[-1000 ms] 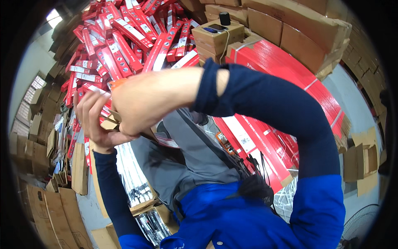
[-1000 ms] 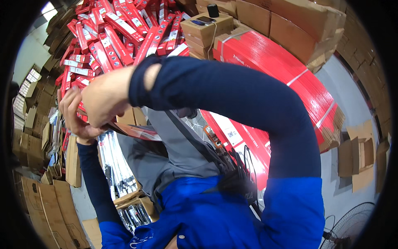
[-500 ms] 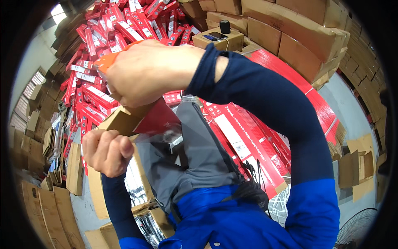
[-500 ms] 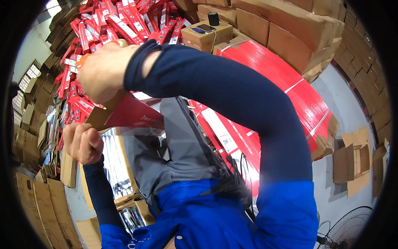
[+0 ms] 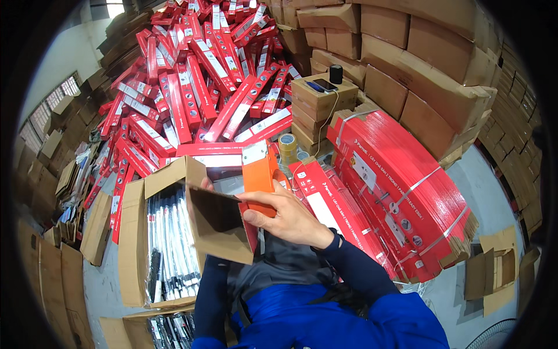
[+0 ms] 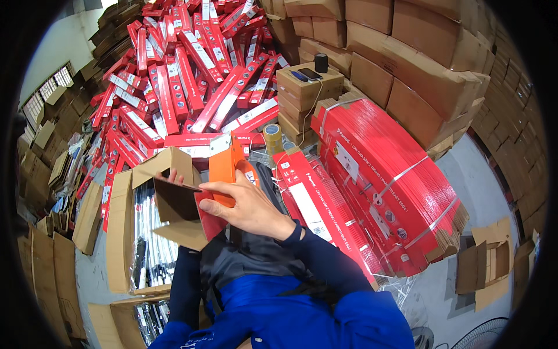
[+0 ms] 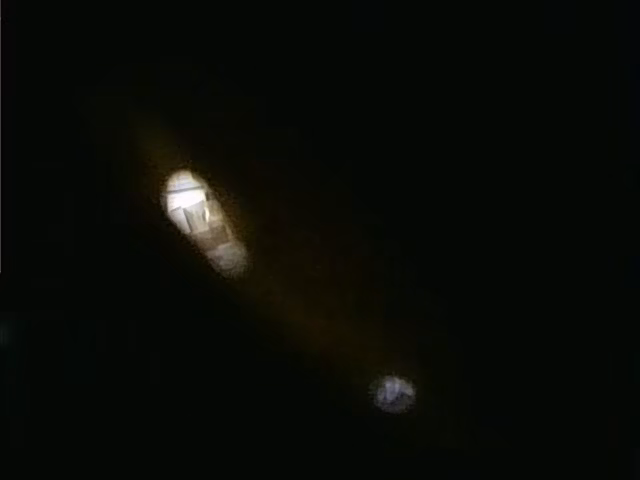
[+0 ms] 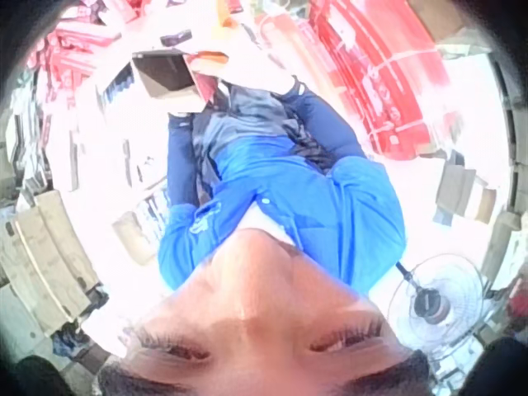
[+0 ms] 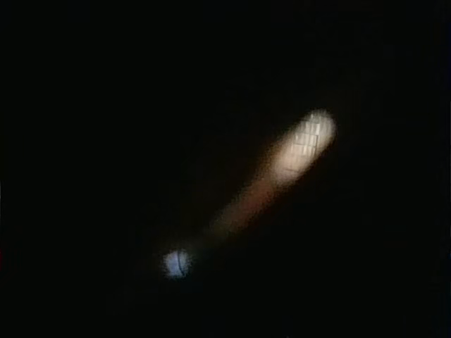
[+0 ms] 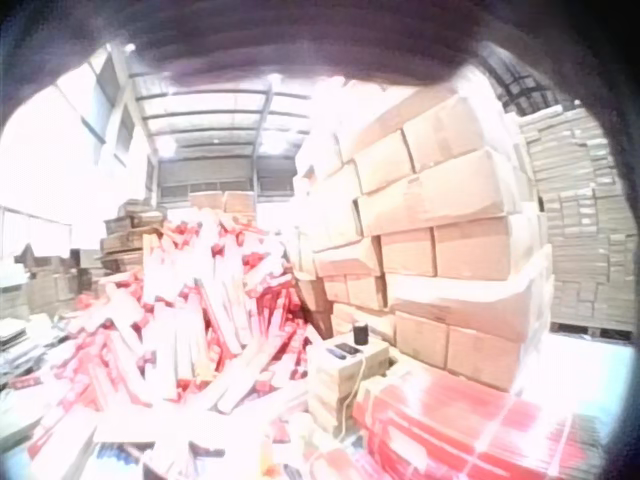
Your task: The person sits on the floor in a warehouse and repeatedly packs tripod legs into red cardboard boxes. They open each box, insert a tripod leg, close the box, and place it aside.
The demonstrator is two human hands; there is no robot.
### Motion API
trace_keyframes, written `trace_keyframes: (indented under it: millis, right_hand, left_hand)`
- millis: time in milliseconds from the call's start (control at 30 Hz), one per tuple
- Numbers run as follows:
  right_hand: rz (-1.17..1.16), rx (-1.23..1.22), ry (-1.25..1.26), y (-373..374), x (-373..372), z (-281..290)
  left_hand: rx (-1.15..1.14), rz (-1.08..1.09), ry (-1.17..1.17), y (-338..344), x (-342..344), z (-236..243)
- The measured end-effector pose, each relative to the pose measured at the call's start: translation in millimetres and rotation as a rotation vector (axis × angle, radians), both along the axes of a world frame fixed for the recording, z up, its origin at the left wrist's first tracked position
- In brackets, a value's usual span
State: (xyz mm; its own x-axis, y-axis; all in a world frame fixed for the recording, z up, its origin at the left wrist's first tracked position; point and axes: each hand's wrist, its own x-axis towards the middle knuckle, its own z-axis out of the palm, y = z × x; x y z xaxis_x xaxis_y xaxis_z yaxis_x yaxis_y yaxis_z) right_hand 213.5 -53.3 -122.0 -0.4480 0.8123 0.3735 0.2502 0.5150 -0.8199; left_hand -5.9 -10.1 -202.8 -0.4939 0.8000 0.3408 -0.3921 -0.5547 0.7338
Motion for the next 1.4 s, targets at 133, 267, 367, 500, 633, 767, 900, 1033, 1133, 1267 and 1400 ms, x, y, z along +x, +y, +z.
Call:
trace_keyframes:
  millis: [133,267,367,500,633,767,900,1033,1133,1267,1400]
  right_hand:
    - [-0.182,0.007,-0.095,-12.6,-6.8,1.0]
    - [-0.316,0.132,-0.058,-21.4,-24.3,-7.1]
    - [-0.250,0.131,-0.015,-16.5,-18.4,-16.1]
    - [-0.023,-0.294,0.215,-2.4,-5.5,-18.8]
    - [-0.086,-0.027,0.374,0.3,-7.8,2.4]
    - [0.171,-0.295,0.795,-10.4,5.9,41.5]
    - [0.383,-0.098,0.480,-19.3,3.0,65.4]
    - [0.440,-0.120,-0.105,-28.0,1.3,85.3]
    - [0.460,-0.123,-0.256,-29.1,7.3,99.8]
    - [0.464,-0.113,-0.263,-31.3,1.3,105.0]
    - [0.442,-0.073,-0.390,-32.4,-1.8,114.9]
  left_hand:
    - [0.278,-0.228,-0.078,-39.2,4.6,-21.7]
    - [0.349,0.366,0.866,-70.9,8.3,-17.1]
    - [0.326,0.065,0.532,-85.2,16.2,-3.1]
    - [0.146,-0.115,0.260,-88.8,18.8,20.4]
    - [0.209,-0.200,0.230,-83.6,14.0,20.4]
    - [0.341,-0.146,0.288,-79.1,8.9,0.2]
    - [0.198,0.085,0.379,-83.6,23.0,0.0]
    - [0.084,-0.102,0.141,-103.4,30.3,36.1]
    - [0.142,-0.103,0.613,-122.2,-1.9,69.6]
    - [-0.047,-0.212,0.652,-139.0,-20.0,84.6]
    - [-0.200,-0.356,0.205,-142.1,-8.7,70.3]
